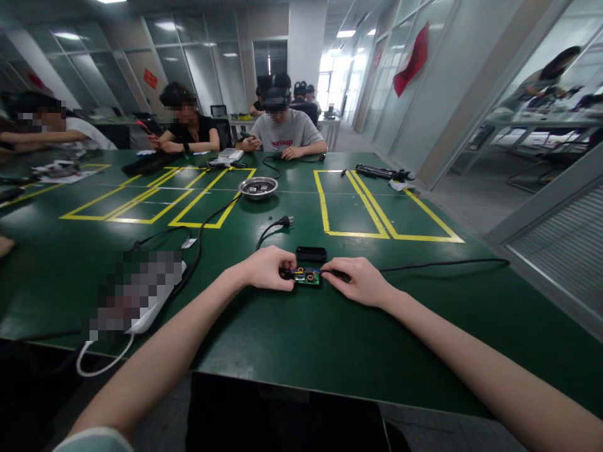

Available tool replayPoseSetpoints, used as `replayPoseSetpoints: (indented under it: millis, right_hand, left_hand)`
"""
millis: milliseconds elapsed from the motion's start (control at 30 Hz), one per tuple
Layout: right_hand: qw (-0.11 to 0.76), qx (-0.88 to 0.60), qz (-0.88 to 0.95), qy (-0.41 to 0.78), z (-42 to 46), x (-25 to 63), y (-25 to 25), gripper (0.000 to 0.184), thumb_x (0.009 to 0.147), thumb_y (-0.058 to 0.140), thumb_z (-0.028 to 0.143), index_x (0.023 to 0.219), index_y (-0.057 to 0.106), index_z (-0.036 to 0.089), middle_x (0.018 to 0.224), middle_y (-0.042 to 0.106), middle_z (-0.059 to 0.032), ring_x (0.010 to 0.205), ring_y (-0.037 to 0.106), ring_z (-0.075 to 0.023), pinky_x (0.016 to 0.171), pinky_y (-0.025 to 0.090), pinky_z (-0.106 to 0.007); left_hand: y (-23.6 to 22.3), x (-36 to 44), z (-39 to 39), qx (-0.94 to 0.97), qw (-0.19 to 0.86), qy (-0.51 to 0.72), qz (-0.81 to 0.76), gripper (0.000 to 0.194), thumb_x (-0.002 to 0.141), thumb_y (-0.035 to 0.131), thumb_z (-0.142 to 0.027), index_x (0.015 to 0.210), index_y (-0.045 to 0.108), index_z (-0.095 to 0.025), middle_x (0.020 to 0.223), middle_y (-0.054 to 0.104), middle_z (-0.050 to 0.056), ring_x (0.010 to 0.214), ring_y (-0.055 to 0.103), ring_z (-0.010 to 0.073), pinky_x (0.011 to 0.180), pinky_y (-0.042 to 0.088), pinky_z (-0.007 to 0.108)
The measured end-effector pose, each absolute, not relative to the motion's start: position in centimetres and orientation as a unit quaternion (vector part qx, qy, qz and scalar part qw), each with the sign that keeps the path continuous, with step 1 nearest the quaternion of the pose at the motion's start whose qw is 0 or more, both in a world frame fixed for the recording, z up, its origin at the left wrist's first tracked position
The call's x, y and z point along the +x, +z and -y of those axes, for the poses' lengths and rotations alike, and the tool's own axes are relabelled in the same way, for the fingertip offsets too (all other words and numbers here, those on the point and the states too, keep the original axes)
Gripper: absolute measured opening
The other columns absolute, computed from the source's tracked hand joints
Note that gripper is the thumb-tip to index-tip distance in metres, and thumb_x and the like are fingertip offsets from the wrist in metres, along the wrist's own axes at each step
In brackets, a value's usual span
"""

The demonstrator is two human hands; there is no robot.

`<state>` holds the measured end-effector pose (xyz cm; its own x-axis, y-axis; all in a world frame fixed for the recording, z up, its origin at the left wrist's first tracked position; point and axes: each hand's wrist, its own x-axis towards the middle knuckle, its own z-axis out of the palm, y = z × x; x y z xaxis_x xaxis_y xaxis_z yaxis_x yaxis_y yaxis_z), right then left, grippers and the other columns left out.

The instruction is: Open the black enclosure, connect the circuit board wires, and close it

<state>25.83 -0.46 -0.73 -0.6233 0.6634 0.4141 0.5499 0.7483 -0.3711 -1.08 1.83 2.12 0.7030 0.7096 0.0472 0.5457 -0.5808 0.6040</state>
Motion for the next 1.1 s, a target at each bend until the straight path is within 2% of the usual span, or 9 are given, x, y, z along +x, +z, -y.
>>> replayPoseSetpoints:
  millis: [200, 433, 600, 700, 833, 967, 1100]
  right_hand:
    - [0.264, -0.344, 0.895, 0.108, 0.57, 25.45, -0.97, 0.02, 0.098, 0.056, 0.03, 0.098, 0.074, 0.022, 0.087, 0.077, -0.0058, 0.07, 0.071, -0.0196, 0.065, 0.052, -0.031]
    - [0.23, -0.332, 0.912, 0.074, 0.45, 25.47, -1.14, 0.018, 0.097, 0.057, 0.028, 0.1, 0.073, 0.022, 0.089, 0.078, -0.0067, 0.072, 0.072, -0.0205, 0.065, 0.051, -0.03]
    - [0.254, -0.315, 0.91, 0.091, -0.04, 25.83, -0.99, 0.016, 0.097, 0.058, 0.026, 0.102, 0.072, 0.022, 0.097, 0.076, -0.0078, 0.081, 0.073, -0.0209, 0.071, 0.053, -0.031]
    - [0.255, -0.295, 0.915, 0.106, -0.1, 26.06, -0.84, 0.018, 0.099, 0.055, 0.027, 0.095, 0.072, 0.021, 0.092, 0.074, -0.0073, 0.08, 0.071, -0.0203, 0.071, 0.053, -0.031]
    - [0.23, -0.263, 0.931, 0.102, 0.11, 26.21, -0.6, 0.015, 0.095, 0.056, 0.024, 0.093, 0.071, 0.02, 0.085, 0.071, -0.0058, 0.073, 0.068, -0.0186, 0.066, 0.05, -0.029]
    - [0.206, -0.273, 0.938, 0.056, 0.08, 26.18, -0.5, 0.019, 0.097, 0.052, 0.021, 0.094, 0.071, 0.021, 0.087, 0.07, -0.007, 0.077, 0.067, -0.0195, 0.065, 0.049, -0.029]
    - [0.254, -0.285, 0.922, 0.067, -0.07, 25.88, -0.82, 0.019, 0.097, 0.055, 0.024, 0.089, 0.072, 0.022, 0.094, 0.071, -0.008, 0.085, 0.067, -0.0216, 0.074, 0.054, -0.034]
  left_hand:
    - [1.98, -1.51, -2.32, 0.854, 0.346, 0.184, -0.343, 0.008, 0.071, 0.062, -0.017, 0.075, 0.067, -0.014, 0.06, 0.059, -0.003, 0.056, 0.052, 0.0097, 0.058, 0.041, 0.02]
    - [2.03, -2.0, -2.57, 0.841, 0.388, 0.171, -0.335, 0.008, 0.076, 0.066, -0.018, 0.077, 0.071, -0.013, 0.06, 0.061, -0.003, 0.056, 0.054, 0.009, 0.057, 0.042, 0.019]
    - [2.43, -1.98, -2.62, 0.87, 0.305, 0.169, -0.347, 0.011, 0.082, 0.068, -0.021, 0.082, 0.076, -0.014, 0.073, 0.07, 0.001, 0.063, 0.059, 0.0106, 0.062, 0.045, 0.02]
    - [2.43, -1.94, -2.62, 0.878, 0.28, 0.167, -0.351, 0.011, 0.082, 0.069, -0.021, 0.084, 0.077, -0.015, 0.079, 0.074, 0.003, 0.067, 0.063, 0.0118, 0.064, 0.046, 0.021]
    - [2.25, -1.82, -2.56, 0.871, 0.31, 0.163, -0.344, 0.011, 0.083, 0.067, -0.02, 0.084, 0.077, -0.014, 0.076, 0.074, 0.003, 0.068, 0.065, 0.0125, 0.067, 0.048, 0.021]
    - [2.16, -1.66, -2.51, 0.871, 0.311, 0.148, -0.351, 0.01, 0.083, 0.067, -0.018, 0.077, 0.074, -0.014, 0.072, 0.07, 0.001, 0.063, 0.061, 0.011, 0.063, 0.045, 0.02]
    - [1.76, -1.36, -2.38, 0.882, 0.227, 0.164, -0.379, 0.007, 0.079, 0.067, -0.016, 0.077, 0.073, -0.016, 0.078, 0.069, 0.001, 0.066, 0.059, 0.0126, 0.064, 0.043, 0.022]
